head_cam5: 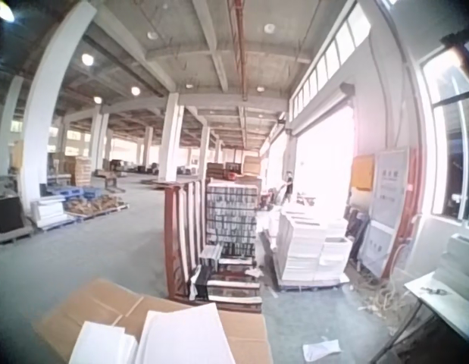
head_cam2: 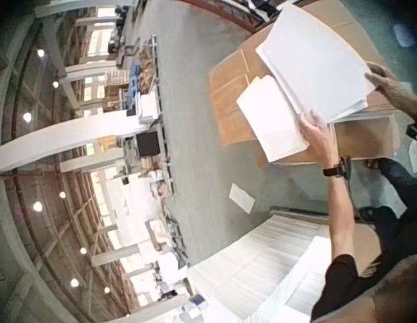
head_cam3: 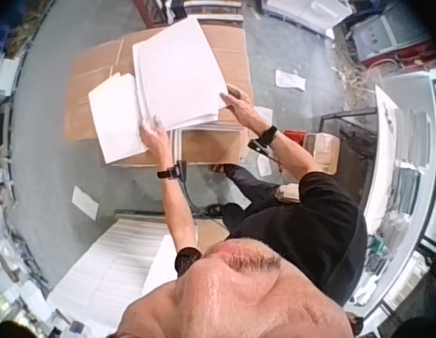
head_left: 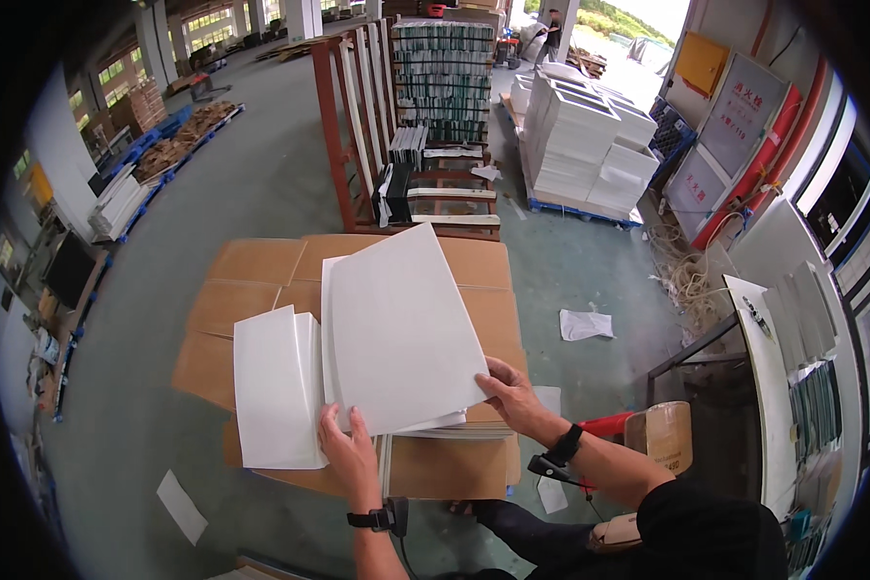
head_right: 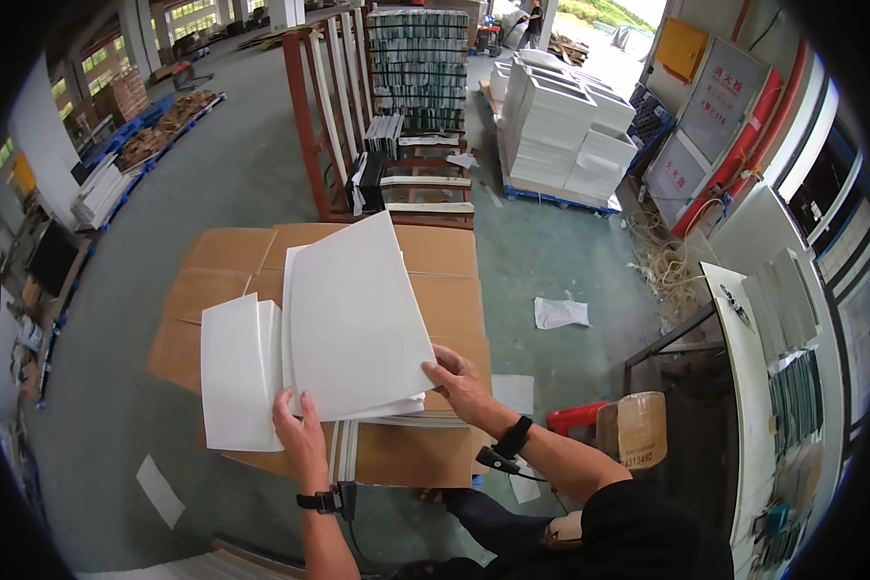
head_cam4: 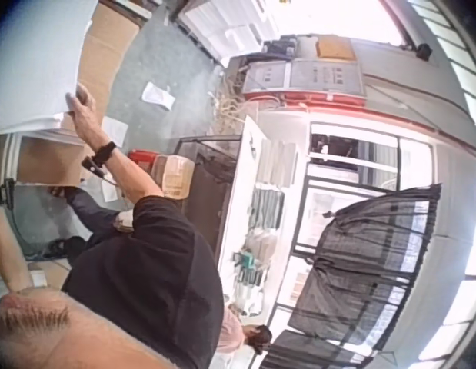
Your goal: The person uses a pneumatic screwdriver to fasten screws into a white rectangular frame on a workbench. They then pick up the frame, place it on a stack, and retrieve a new frame with a dark insert. Finally, they apply a white substance to the dark insert using a small brush.
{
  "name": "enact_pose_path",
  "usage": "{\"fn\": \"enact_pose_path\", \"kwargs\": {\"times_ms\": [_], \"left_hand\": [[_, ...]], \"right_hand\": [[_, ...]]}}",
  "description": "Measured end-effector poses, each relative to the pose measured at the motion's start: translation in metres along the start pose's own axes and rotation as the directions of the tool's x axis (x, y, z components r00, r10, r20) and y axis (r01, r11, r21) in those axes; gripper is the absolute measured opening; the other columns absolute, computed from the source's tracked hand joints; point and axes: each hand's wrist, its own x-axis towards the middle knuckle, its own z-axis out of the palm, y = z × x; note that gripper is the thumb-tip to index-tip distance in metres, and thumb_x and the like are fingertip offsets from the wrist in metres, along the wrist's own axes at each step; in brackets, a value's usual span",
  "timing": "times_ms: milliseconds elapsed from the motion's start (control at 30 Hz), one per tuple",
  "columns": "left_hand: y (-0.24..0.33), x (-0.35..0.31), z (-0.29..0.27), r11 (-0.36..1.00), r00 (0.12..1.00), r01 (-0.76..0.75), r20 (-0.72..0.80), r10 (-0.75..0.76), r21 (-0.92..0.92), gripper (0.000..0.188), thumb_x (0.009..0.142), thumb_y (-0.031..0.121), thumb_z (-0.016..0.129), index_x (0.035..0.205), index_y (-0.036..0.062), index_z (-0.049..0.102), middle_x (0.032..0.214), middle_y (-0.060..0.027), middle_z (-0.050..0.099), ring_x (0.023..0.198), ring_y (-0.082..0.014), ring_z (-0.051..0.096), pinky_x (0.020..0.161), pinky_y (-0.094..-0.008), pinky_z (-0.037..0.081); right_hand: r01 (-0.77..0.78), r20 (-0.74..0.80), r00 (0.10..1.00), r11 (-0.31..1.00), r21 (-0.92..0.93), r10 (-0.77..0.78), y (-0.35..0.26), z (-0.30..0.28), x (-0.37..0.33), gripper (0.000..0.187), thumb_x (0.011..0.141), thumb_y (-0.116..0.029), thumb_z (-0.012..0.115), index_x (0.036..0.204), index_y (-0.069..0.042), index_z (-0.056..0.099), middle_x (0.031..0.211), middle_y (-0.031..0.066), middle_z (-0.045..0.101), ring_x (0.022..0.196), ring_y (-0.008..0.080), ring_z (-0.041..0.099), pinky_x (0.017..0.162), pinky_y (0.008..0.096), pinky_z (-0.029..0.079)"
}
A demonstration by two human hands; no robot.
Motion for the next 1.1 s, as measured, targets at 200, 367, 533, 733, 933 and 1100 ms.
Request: {"fn": "enact_pose_path", "kwargs": {"times_ms": [200,367,533,733,933,1100], "left_hand": [[0.009,-0.049,-0.034,0.757,0.977,0.208,0.161,-0.136,-0.620,0.054,0.105,0.022,0.061,0.149,-0.0047,0.042,0.139,-0.0203,0.057,0.130,-0.0255,0.054,0.111,-0.0382,0.041],[-0.008,-0.141,-0.098,0.514,0.933,0.314,0.158,-0.325,-0.798,0.044,0.104,0.017,0.058,0.144,0.0010,0.048,0.127,-0.0091,0.063,0.112,-0.0163,0.060,0.095,-0.0317,0.048],[-0.095,-0.338,-0.101,0.121,0.631,0.459,0.226,-0.742,-0.880,0.032,0.103,0.022,0.063,0.130,0.0080,0.058,0.109,0.0015,0.063,0.088,-0.0086,0.057,0.071,-0.0265,0.044],[-0.170,-0.582,-0.092,-0.066,0.261,0.146,0.103,-0.960,-0.987,0.030,0.105,0.030,0.061,0.121,0.0057,0.055,0.109,-0.0033,0.063,0.105,-0.0148,0.062,0.092,-0.0351,0.054],[-0.290,-0.719,-0.088,-0.024,-0.057,-0.059,0.028,-0.998,-0.998,0.033,0.103,0.032,0.066,0.119,0.0060,0.053,0.107,-0.0058,0.062,0.102,-0.0172,0.062,0.089,-0.0350,0.055],[-0.407,-0.755,-0.131,0.117,-0.193,-0.149,-0.087,-0.977,-0.982,0.038,0.103,0.031,0.066,0.125,0.0048,0.052,0.114,-0.0070,0.061,0.104,-0.0184,0.062,0.091,-0.0360,0.055]], "right_hand": [[-0.220,0.249,0.937,0.968,-0.120,0.244,-0.024,-0.061,-0.063,0.040,0.102,-0.013,0.064,0.141,-0.001,0.059,0.127,0.0054,0.069,0.116,0.0150,0.065,0.102,0.0331,0.052],[-0.199,0.266,0.878,0.809,-0.553,0.398,-0.004,-0.046,-0.079,0.040,0.100,-0.017,0.067,0.138,-0.005,0.062,0.120,0.0015,0.071,0.110,0.0122,0.064,0.098,0.0318,0.051],[-0.345,0.157,0.839,0.732,-0.588,0.521,0.075,-0.019,-0.120,0.042,0.098,-0.017,0.068,0.138,-0.006,0.061,0.118,0.0036,0.070,0.106,0.0139,0.064,0.093,0.0327,0.051],[-0.267,0.201,0.670,0.484,-0.834,0.715,0.164,0.017,-0.185,0.049,0.103,-0.030,0.061,0.145,-0.005,0.054,0.120,0.0092,0.063,0.099,0.0156,0.063,0.087,0.0313,0.055],[-0.157,0.147,0.497,0.255,-0.954,0.855,0.216,0.038,-0.217,0.048,0.102,-0.029,0.061,0.141,-0.001,0.055,0.115,0.0087,0.064,0.096,0.0160,0.064,0.084,0.0303,0.055],[-0.080,0.050,0.445,0.095,-0.992,0.894,0.266,0.044,-0.239,0.046,0.100,-0.027,0.064,0.138,-0.001,0.057,0.108,0.0071,0.066,0.089,0.0155,0.066,0.081,0.0289,0.055]]}}
